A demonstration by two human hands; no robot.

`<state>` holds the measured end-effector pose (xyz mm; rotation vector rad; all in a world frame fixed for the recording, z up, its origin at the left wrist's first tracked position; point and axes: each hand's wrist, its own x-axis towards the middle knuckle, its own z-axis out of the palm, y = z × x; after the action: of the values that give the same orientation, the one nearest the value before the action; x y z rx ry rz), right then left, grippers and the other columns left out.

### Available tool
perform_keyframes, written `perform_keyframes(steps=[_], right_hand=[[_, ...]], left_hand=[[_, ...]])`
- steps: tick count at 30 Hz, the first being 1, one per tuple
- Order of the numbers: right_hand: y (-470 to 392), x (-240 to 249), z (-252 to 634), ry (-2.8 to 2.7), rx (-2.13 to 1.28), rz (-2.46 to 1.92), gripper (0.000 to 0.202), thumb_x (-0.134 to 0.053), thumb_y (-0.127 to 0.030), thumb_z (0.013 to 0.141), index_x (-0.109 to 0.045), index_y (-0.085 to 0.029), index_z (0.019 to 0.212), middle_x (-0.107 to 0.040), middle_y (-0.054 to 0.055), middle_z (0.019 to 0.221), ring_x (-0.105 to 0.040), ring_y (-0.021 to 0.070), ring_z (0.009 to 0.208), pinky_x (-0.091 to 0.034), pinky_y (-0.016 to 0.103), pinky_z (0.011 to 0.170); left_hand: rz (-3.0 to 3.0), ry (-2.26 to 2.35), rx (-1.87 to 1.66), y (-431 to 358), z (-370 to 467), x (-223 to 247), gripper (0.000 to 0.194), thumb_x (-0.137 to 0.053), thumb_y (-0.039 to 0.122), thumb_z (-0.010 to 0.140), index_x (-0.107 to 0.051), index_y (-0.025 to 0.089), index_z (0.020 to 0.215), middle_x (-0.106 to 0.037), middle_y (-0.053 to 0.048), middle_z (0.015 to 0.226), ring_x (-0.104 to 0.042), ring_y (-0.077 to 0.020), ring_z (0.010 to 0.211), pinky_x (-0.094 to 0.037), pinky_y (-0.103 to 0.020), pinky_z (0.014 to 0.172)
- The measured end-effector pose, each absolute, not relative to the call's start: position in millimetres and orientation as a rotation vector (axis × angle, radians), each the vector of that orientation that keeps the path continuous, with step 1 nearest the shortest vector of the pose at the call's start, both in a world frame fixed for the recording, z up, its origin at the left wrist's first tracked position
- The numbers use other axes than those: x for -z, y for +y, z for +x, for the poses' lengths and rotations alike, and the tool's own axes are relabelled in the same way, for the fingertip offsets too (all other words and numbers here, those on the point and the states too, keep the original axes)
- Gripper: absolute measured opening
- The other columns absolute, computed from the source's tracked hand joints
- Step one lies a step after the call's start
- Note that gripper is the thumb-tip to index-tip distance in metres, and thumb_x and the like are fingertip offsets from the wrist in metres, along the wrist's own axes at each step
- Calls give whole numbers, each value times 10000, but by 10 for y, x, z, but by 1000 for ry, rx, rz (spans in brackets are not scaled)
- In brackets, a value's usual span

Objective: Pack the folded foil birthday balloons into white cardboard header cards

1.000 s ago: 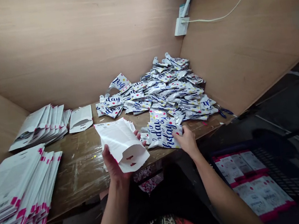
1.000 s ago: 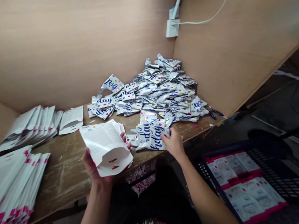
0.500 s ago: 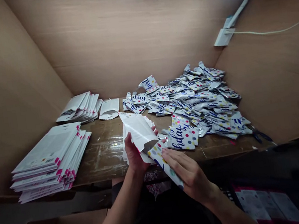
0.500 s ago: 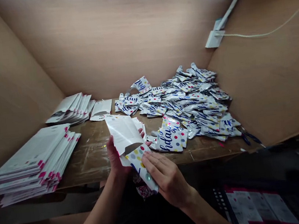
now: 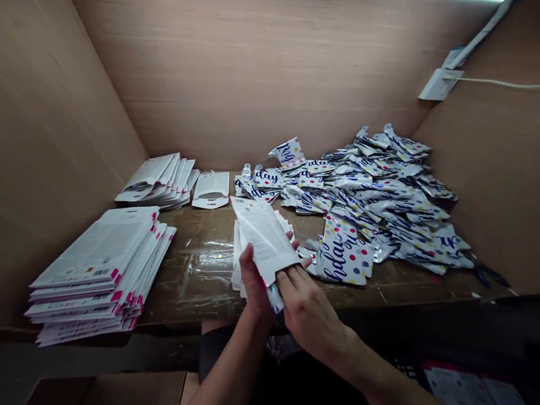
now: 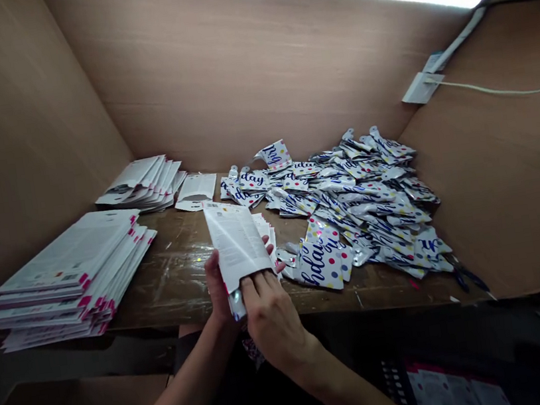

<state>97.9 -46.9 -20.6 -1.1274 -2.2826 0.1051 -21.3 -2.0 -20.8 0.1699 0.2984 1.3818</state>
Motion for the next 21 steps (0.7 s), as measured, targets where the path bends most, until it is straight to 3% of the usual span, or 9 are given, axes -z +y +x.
perform_keyframes(steps=[5,7,9,11,13,15,16,19,21], right_hand=[[-567,235,905,-2379,-176,-871,677,-544,-406,1060,-354,-106,1637,-530,222,1567,-417,381,1523,-395,590,1245],[-447,227,899,-2499,-201,-875,717,-532,-504,1052,-396,-95,1625,-575,238,1515,-486,412,1451,-417,611,1205],[-145,176,858,-2470,-222,-962,551,-461,-476,1081,-592,-105,1468,-694,228,1307,-641,380,1224,-519,546,1074],[314,67,728,-2359,-187,-1088,455,-368,-387,1115,-727,-119,1195,-733,187,1056,-689,308,963,-560,436,907],[841,-88,467,-2299,-74,-1204,460,-328,-312,1127,-735,-118,1039,-710,168,969,-666,271,877,-531,382,848],[1320,-254,95,-2392,22,-1241,382,-371,-251,1120,-725,-108,1098,-708,186,1082,-665,274,981,-500,371,911],[1510,-324,-107,-2468,41,-1258,340,-419,-242,1111,-713,-75,1141,-701,219,1147,-661,291,1051,-489,382,949],[1785,-413,-585,-2674,-18,-1126,326,-694,-264,1005,-684,-25,1228,-679,256,1272,-626,316,1216,-469,376,1045],[1712,-335,-660,-2702,-43,-1039,348,-723,-271,990,-678,-52,1256,-664,233,1337,-604,298,1275,-450,366,1097]], left_hand=[[13,324,-1487,65,-426,227,790,-606,700,870,-623,123,1409,-772,-182,1216,-713,-423,1188,-505,-690,1080],[76,381,-1431,78,-406,257,778,-607,705,860,-650,120,1372,-772,-179,1205,-696,-424,1213,-499,-659,1094],[308,558,-1400,109,-382,303,810,-509,754,901,-654,112,1374,-743,-196,1268,-648,-417,1287,-477,-600,1130],[650,869,-1447,174,-427,370,807,-445,764,943,-610,154,1444,-666,-187,1418,-547,-397,1410,-417,-548,1185],[950,1254,-1484,261,-546,458,810,-615,699,899,-521,204,1533,-527,-179,1577,-378,-411,1531,-305,-557,1245],[1208,1655,-1325,348,-681,555,967,-842,540,760,-456,172,1567,-441,-237,1611,-284,-477,1550,-237,-617,1245],[1320,1828,-1184,386,-736,605,982,-884,474,723,-465,135,1545,-455,-272,1573,-309,-505,1521,-252,-637,1222],[1565,2100,-872,465,-836,739,708,-829,392,801,-571,76,1381,-566,-293,1392,-497,-479,1361,-397,-586,1118],[1588,2056,-1029,488,-885,808,568,-788,313,826,-599,91,1313,-605,-268,1331,-545,-433,1302,-430,-538,1087]])
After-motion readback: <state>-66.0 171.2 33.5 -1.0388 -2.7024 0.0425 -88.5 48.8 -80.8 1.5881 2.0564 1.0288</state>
